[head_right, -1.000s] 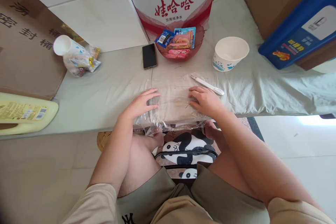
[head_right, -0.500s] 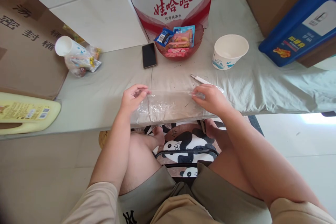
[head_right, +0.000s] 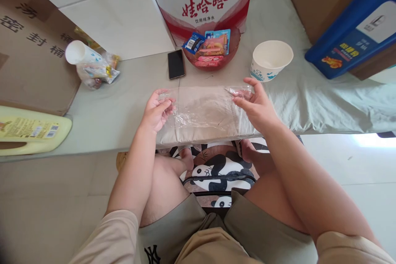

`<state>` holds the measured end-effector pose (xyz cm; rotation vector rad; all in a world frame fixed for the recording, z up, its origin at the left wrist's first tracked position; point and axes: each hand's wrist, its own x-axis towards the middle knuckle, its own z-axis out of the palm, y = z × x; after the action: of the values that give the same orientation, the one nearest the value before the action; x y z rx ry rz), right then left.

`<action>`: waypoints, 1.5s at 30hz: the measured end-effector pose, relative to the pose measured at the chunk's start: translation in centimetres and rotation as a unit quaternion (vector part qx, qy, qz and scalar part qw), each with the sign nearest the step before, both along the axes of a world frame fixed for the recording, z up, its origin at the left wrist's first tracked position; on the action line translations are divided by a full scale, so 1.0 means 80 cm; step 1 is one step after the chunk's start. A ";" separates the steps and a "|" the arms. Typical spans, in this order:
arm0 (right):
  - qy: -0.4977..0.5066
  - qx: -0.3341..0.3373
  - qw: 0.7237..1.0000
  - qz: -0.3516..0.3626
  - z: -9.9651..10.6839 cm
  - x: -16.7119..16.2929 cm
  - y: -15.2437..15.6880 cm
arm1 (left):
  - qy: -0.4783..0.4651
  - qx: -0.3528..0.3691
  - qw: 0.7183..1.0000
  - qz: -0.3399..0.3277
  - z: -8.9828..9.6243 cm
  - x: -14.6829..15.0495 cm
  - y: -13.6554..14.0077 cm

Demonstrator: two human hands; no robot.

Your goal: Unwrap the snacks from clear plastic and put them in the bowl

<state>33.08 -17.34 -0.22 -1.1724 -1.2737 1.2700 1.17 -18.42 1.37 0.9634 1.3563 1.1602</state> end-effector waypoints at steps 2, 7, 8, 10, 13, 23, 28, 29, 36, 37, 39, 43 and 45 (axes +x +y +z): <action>-0.023 -0.016 0.999 0.020 -0.002 -0.004 -0.001 | 0.020 -0.008 1.000 0.019 -0.006 0.000 0.005; -0.104 -0.046 0.992 0.057 0.001 0.006 -0.012 | 0.144 -0.041 0.989 -0.005 -0.016 -0.002 0.010; -0.135 -0.044 0.987 0.081 0.003 0.013 -0.015 | 0.142 -0.037 0.989 -0.010 -0.016 -0.003 0.011; -0.209 -0.015 0.972 0.105 0.010 0.029 -0.018 | 0.119 -0.027 0.992 -0.027 -0.013 -0.006 0.012; -0.285 0.105 0.953 0.013 0.026 0.041 -0.017 | 0.091 -0.029 0.993 -0.067 -0.010 -0.008 0.017; -0.136 0.034 0.957 0.255 0.014 -0.053 0.015 | 0.016 -0.053 0.980 -0.191 0.008 0.038 0.022; -0.001 -0.098 0.931 0.351 0.027 -0.067 0.007 | -0.068 -0.034 0.983 -0.166 0.017 0.043 0.023; 0.032 -0.111 0.939 0.325 0.029 -0.067 0.005 | -0.078 -0.035 0.986 -0.146 0.016 0.044 0.025; 0.115 -0.133 0.980 0.093 0.015 -0.075 0.005 | -0.195 -0.128 0.968 -0.095 -0.002 0.083 0.030; 0.115 -0.137 0.981 0.081 0.013 -0.075 0.006 | -0.199 -0.148 0.961 -0.121 -0.002 0.089 0.027; 0.108 -0.146 0.980 0.080 0.012 -0.073 0.007 | -0.176 -0.167 0.957 -0.161 -0.001 0.097 0.021; 0.074 -0.174 0.977 0.101 0.011 -0.065 0.008 | -0.063 -0.136 0.979 -0.139 0.000 0.098 0.021; 0.057 -0.184 0.976 0.105 0.009 -0.061 0.009 | -0.003 -0.123 0.983 -0.135 -0.002 0.094 0.024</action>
<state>28.23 -16.59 0.54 -1.2203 -1.1301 1.7604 8.67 -16.47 1.22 0.9293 1.2840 0.7710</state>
